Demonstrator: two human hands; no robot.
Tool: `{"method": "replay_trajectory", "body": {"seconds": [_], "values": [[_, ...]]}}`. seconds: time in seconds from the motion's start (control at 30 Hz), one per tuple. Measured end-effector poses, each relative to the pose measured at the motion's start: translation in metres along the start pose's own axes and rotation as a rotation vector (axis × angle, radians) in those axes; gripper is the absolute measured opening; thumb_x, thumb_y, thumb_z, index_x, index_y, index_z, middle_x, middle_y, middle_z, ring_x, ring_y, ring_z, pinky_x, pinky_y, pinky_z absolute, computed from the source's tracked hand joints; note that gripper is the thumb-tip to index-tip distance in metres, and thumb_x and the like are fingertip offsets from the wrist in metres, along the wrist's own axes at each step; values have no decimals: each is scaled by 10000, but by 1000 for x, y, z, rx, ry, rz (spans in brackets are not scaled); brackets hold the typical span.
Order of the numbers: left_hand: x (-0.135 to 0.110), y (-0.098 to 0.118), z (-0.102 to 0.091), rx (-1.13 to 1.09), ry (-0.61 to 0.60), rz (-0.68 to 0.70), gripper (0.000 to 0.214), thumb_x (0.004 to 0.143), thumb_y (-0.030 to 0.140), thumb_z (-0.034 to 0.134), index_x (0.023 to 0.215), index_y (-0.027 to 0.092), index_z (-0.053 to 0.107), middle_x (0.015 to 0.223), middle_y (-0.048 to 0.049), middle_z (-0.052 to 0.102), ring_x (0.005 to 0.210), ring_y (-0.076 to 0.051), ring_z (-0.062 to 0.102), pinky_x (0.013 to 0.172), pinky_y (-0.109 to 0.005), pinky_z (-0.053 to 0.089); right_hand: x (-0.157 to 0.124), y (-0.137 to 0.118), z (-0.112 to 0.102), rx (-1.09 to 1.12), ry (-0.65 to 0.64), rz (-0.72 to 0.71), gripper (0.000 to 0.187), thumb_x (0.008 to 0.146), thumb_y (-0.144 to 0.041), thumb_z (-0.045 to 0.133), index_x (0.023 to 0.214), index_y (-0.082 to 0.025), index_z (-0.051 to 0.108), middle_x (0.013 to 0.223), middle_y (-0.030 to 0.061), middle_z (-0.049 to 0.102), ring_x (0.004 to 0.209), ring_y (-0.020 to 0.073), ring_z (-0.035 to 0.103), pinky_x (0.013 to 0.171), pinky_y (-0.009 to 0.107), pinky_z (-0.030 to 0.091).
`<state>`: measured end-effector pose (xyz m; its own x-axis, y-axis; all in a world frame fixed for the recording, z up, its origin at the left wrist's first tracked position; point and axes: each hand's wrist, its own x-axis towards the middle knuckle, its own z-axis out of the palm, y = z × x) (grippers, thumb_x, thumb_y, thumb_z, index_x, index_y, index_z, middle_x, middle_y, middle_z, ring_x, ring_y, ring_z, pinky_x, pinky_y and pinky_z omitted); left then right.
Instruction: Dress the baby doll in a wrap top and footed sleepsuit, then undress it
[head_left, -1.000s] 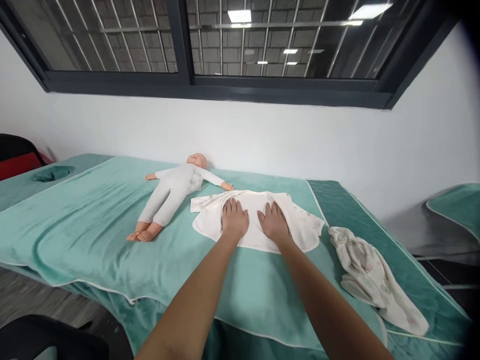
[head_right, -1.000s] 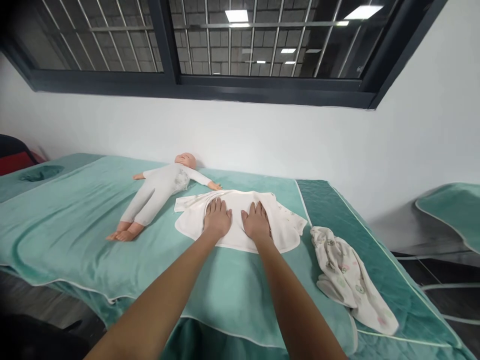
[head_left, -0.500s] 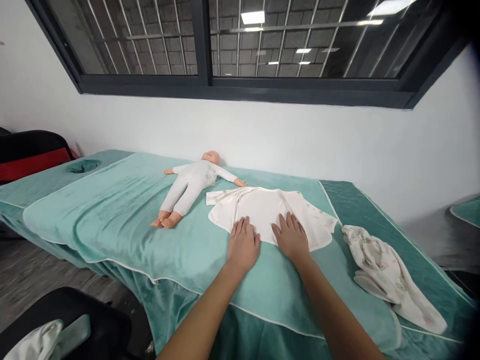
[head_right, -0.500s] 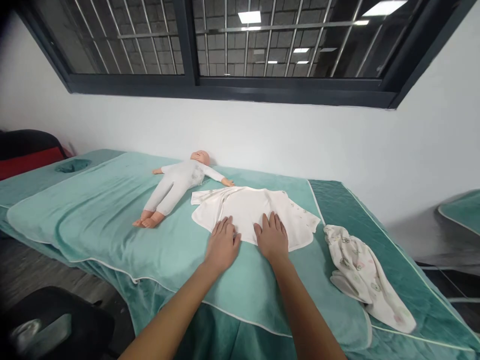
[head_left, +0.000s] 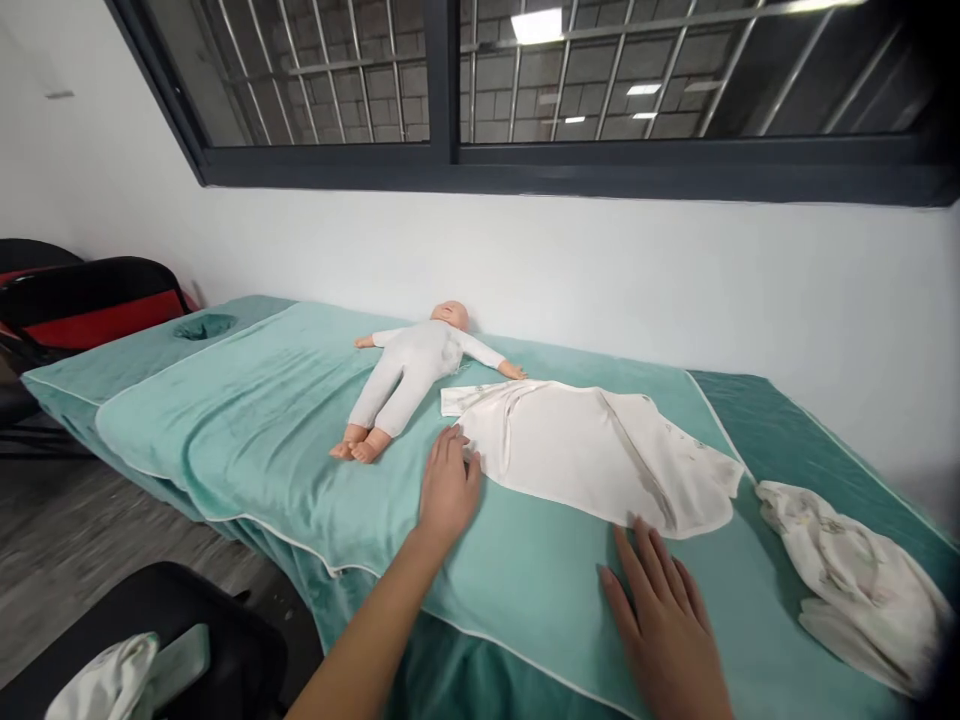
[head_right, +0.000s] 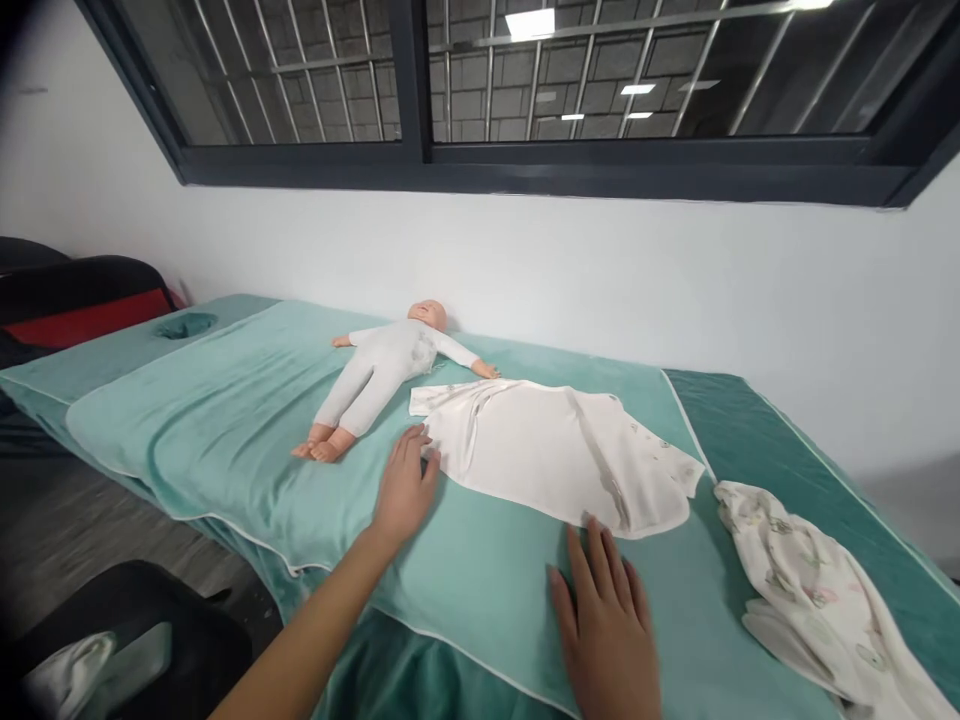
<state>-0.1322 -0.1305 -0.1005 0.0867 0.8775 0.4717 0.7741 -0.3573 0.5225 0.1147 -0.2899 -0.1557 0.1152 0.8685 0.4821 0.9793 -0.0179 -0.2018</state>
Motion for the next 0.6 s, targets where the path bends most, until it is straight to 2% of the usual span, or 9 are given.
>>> {"method": "replay_trajectory", "body": {"seconds": [0.1,0.17,0.2,0.27,0.33,0.4,0.47,0.53,0.6], "values": [[12,-13,-17,-69,36,5,214,968,253,409,1140,196,523,1395,-113,530,1381,-221,430,1156,-452,379,5,-13,2,70,37,-25,687,939,-475,372,1580,-343,163,1592,59,314,1422,360,373,1041,646,394],[22,-19,-37,-103,84,21,222,968,266,419,1162,216,515,1416,-95,518,1387,-204,424,1165,-433,366,31,-30,-2,168,2,-67,670,940,-458,396,1570,-338,200,1601,59,300,1449,348,326,1064,631,390],[29,-23,-49,-116,119,25,226,967,277,427,1169,222,514,1420,-88,517,1386,-199,426,1169,-425,359,52,-41,-5,240,-36,-91,651,944,-447,407,1559,-320,237,1612,58,276,1471,330,282,1102,601,373],[50,-36,-73,-133,191,24,240,960,297,448,1178,226,517,1420,-80,522,1386,-194,426,1177,-408,341,110,-66,-7,373,-84,-49,599,950,-462,405,1519,-288,332,1611,58,283,1485,303,250,1139,545,360],[78,-57,-93,-129,232,-25,255,947,311,464,1176,227,536,1411,-72,537,1363,-201,452,1169,-405,344,181,-93,4,511,-139,9,578,954,-495,393,1485,-266,386,1571,75,361,1453,284,325,1149,496,363],[108,-87,-105,-121,221,-143,313,925,336,487,1208,220,546,1400,-78,554,1333,-224,482,1146,-423,365,256,-119,30,663,-216,49,620,954,-495,404,1510,-231,326,1530,107,421,1393,269,424,1114,439,408],[135,-118,-109,-143,150,-327,418,888,383,535,1263,199,548,1388,-102,573,1314,-257,506,1117,-443,392,325,-141,68,731,-233,116,737,941,-444,444,1552,-133,175,1508,192,427,1314,278,511,1056,412,452],[156,-143,-107,-252,6,-499,501,854,457,573,1273,183,576,1328,-118,626,1237,-284,576,1053,-448,452,381,-156,106,629,-246,130,788,928,-410,490,1549,-66,150,1493,253,420,1323,317,494,1076,435,411],[171,-160,-101,-455,-173,-612,537,836,542,582,1231,181,625,1209,-114,699,1090,-285,663,947,-429,526,421,-164,137,575,-321,153,855,917,-484,514,1525,6,167,1380,304,521,1254,359,546,1029,478,435]]}}
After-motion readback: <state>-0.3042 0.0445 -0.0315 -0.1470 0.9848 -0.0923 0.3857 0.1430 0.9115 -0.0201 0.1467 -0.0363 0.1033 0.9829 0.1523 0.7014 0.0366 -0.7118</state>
